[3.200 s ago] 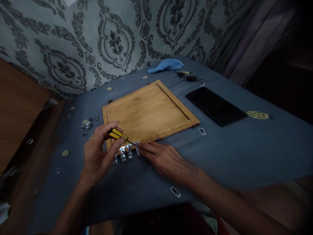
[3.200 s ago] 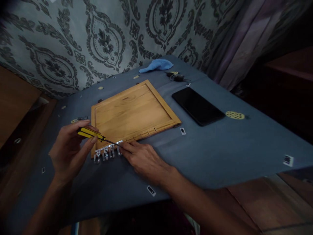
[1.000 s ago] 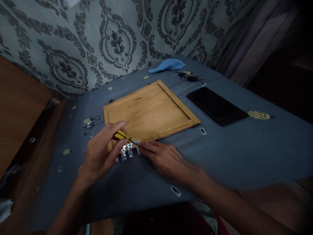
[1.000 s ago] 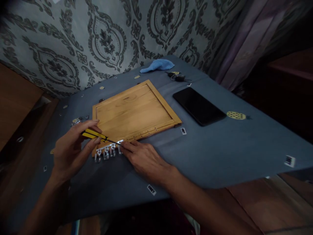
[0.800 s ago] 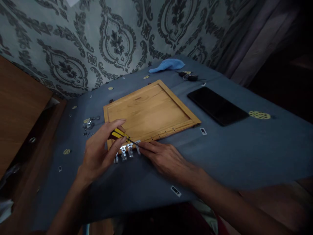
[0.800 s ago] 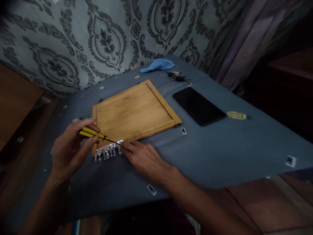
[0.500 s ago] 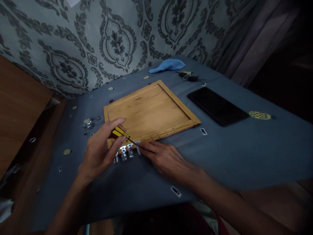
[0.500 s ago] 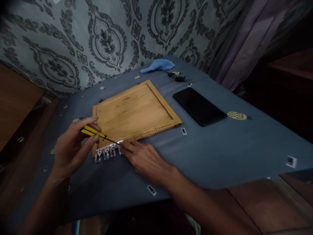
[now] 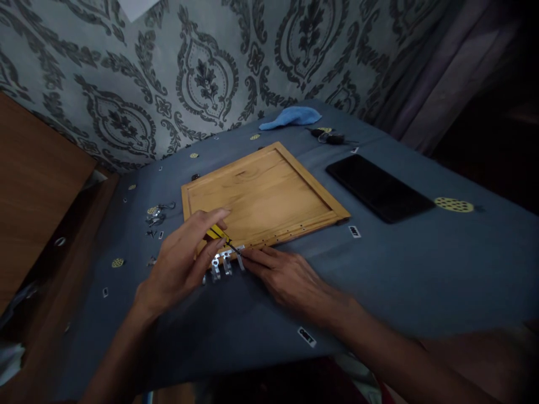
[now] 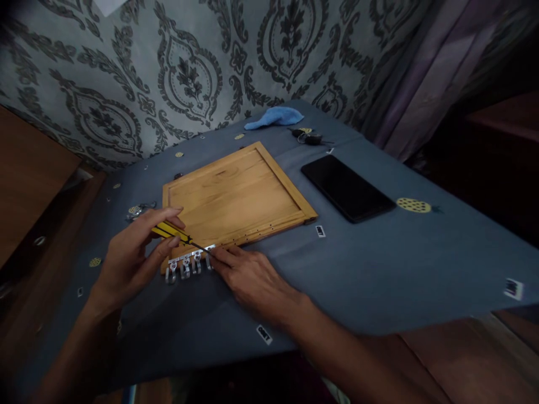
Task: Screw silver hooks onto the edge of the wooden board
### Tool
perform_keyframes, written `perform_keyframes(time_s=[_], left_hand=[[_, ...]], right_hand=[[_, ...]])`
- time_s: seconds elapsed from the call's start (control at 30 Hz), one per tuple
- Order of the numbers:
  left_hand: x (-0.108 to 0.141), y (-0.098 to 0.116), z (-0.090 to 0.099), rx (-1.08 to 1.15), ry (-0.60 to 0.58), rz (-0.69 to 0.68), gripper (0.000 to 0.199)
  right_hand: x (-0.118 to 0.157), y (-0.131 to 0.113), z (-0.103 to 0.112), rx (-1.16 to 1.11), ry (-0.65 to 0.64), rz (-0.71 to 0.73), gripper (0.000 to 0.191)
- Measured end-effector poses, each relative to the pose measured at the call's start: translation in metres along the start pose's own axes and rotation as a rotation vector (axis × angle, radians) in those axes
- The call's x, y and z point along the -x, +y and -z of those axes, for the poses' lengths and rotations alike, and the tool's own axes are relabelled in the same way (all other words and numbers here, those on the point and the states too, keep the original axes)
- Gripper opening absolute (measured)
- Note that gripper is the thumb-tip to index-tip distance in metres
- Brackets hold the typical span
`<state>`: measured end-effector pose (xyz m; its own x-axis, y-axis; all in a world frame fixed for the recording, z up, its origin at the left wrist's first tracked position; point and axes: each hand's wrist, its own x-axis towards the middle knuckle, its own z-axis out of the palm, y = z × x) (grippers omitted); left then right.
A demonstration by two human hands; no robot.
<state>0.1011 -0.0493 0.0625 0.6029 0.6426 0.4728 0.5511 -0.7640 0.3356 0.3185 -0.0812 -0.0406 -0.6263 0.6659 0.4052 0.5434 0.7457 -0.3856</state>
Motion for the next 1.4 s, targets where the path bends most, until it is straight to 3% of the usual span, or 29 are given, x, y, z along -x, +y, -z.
perform_keyframes(time_s=[0.17, 0.33, 0.6, 0.83, 1.1, 1.3, 1.4], left_hand=[[-0.0022, 0.0020, 0.0012, 0.017, -0.016, -0.038, 0.040], [-0.0011, 0.0029, -0.0027, -0.053, 0.100, -0.044, 0.032], [0.0066, -0.0025, -0.0033, 0.077, 0.108, 0.125, 0.039], [0.0049, -0.0001, -0.0076, -0.059, 0.191, 0.037, 0.031], [0.0072, -0.0053, -0.0046, 0.285, 0.137, 0.178, 0.044], [0.0065, -0.0034, 0.0001, 0.354, 0.274, 0.196, 0.044], [0.0055, -0.0022, 0.0008, 0.355, 0.279, 0.199, 0.043]], right_hand=[[0.0002, 0.0000, 0.0000, 0.004, 0.006, 0.012, 0.050], [-0.0002, -0.0001, 0.0001, 0.012, 0.023, 0.021, 0.048], [0.0004, -0.0003, 0.0002, 0.034, 0.010, 0.001, 0.047], [0.0005, 0.0000, 0.0004, 0.026, 0.017, 0.007, 0.045], [-0.0007, -0.0006, 0.0011, 0.014, -0.018, -0.014, 0.047], [0.0007, 0.0008, 0.0000, -0.019, -0.024, -0.007, 0.047], [0.0011, 0.0008, -0.0005, -0.024, -0.033, -0.018, 0.049]])
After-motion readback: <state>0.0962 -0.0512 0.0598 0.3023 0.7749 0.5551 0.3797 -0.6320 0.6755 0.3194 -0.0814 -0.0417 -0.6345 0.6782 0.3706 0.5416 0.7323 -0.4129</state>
